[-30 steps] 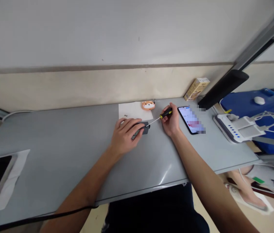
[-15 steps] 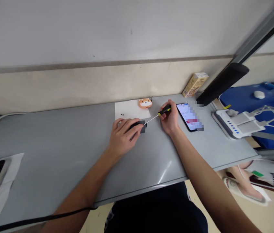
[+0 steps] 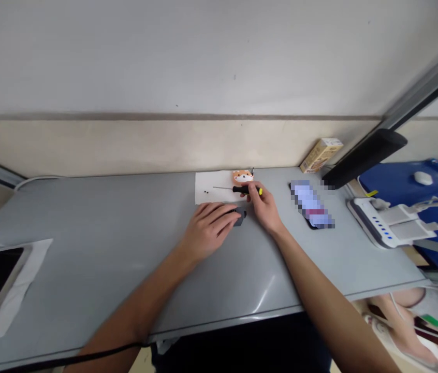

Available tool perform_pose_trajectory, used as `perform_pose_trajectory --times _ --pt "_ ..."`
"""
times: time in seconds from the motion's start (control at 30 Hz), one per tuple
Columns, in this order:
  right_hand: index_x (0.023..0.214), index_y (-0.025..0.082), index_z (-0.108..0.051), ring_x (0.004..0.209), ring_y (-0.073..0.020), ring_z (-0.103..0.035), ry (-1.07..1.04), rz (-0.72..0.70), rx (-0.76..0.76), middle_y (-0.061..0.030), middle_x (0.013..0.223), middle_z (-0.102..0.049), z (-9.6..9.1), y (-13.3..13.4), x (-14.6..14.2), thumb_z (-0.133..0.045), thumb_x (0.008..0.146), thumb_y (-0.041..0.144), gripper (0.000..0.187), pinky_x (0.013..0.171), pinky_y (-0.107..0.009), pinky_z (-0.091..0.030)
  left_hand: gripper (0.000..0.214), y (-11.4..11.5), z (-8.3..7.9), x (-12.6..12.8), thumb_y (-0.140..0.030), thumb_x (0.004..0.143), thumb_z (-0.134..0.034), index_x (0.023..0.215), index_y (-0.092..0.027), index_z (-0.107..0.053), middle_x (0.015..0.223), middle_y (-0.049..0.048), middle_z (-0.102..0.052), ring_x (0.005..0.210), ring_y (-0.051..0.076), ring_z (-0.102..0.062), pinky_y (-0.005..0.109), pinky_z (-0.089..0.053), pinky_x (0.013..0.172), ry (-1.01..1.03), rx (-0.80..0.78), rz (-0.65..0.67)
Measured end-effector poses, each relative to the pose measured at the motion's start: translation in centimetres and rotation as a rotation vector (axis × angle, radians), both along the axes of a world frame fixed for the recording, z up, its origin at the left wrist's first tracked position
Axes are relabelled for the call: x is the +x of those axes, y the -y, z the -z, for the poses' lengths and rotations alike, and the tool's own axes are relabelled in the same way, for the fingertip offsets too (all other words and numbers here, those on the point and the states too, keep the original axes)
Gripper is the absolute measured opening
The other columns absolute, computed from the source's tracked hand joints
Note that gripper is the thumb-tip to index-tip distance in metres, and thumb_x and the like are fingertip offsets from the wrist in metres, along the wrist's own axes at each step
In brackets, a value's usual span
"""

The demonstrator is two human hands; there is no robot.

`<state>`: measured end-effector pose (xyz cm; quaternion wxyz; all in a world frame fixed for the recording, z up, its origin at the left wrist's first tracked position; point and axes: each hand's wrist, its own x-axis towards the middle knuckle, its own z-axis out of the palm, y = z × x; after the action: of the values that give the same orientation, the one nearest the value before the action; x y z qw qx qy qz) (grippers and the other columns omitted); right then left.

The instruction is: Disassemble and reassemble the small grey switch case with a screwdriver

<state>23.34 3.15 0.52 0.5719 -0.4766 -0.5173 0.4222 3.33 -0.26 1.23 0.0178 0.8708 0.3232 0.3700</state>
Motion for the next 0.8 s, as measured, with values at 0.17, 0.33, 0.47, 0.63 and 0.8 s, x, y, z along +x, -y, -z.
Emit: perform_pose_trajectory --times 0.17,0.33,0.47,0.63,0.8 --pt "0.106 0.027 -0.076 0.088 -0.0179 -0.065 0.028 -0.125 -0.014 -0.0028 0.099 -0.074 0.0 0.6 -0.6 -0.061 0.095 0.056 0.035 0.08 -0.03 -0.047 0.027 -0.2 -0.5 -1.0 -0.012 0.096 -0.061 0.117 -0.027 -0.068 0.125 0.0025 -0.075 0.112 0.021 -0.07 0.04 -0.054 0.099 0.024 -0.029 0.054" --pt "0.103 0.026 -0.077 0.077 -0.0159 -0.059 0.039 -0.057 -0.028 -0.0018 0.089 -0.073 -0.1 0.5 -0.3 -0.06 0.094 0.06 0.038 0.073 -0.028 -0.045 0.04 -0.7 -1.7 -3.4 -0.013 0.091 -0.06 0.128 -0.027 -0.064 0.13 0.0063 -0.07 0.116 0.024 -0.068 0.043 -0.055 0.102 -0.043 -0.204 0.093" --pt "0.098 0.026 -0.076 0.068 -0.0143 -0.054 -0.099 0.034 -0.061 -0.0005 0.078 -0.069 0.0 0.1 0.2 -0.057 0.094 0.064 0.042 0.067 -0.028 -0.043 0.025 -1.4 -0.9 -4.1 -0.021 0.094 -0.064 0.119 -0.025 -0.065 0.115 0.0062 -0.073 0.105 0.022 -0.071 0.039 -0.059 0.094 0.122 -0.417 0.049" --pt "0.092 0.023 -0.075 0.06 -0.0121 -0.053 -0.369 0.15 -0.126 -0.0001 0.071 -0.066 0.7 -0.8 1.2 -0.061 0.09 0.064 0.043 0.058 -0.027 -0.04 0.021 -2.4 1.5 -3.7 -0.04 0.094 -0.071 0.108 -0.025 -0.065 0.106 0.0056 -0.075 0.095 0.021 -0.074 0.034 -0.062 0.079 0.378 -0.62 -0.014" --pt "0.088 0.022 -0.073 0.056 -0.011 -0.049 -0.52 0.194 -0.161 0.0013 0.064 -0.061 0.7 -1.4 1.9 -0.065 0.088 0.061 0.039 0.052 -0.026 -0.037 0.023 -2.7 2.2 -3.9 -0.045 0.095 -0.069 0.106 -0.025 -0.071 0.105 0.0053 -0.077 0.094 0.022 -0.074 0.036 -0.061 0.077 0.303 -0.62 -0.074"
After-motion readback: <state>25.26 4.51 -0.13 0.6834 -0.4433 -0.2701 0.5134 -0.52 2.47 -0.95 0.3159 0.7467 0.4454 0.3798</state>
